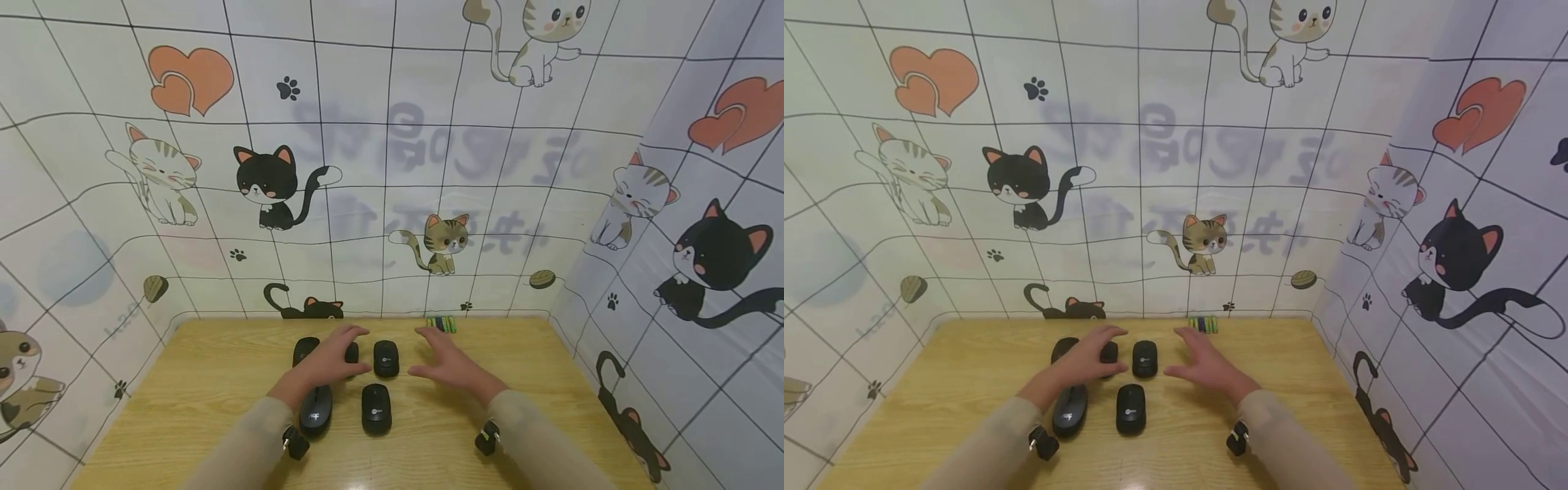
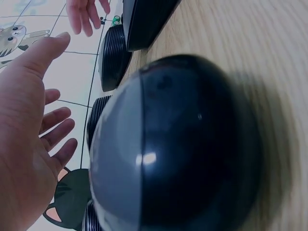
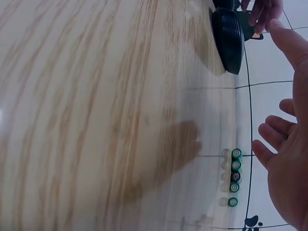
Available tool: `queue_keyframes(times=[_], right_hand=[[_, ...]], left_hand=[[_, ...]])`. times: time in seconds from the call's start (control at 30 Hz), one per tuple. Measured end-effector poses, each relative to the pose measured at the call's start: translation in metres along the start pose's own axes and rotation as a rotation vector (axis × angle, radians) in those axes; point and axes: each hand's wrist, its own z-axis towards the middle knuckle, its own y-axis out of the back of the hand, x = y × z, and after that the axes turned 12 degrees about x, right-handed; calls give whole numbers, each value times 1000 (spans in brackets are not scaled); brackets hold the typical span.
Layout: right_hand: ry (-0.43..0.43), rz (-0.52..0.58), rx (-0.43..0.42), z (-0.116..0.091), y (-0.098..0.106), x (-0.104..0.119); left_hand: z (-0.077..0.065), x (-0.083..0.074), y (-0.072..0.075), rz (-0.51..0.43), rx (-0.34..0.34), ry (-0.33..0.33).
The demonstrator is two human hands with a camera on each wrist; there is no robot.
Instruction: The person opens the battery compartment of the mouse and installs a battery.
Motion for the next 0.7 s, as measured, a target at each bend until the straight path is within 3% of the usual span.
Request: queue_keyframes(times=[0.3,0.7], right_hand=[[23,-72,42,16,-7,8],[61,-135,93,31,-13,19]], left_hand=[[18,1,-7,74,26,-12],[34,5,-15,137,108,-13]])
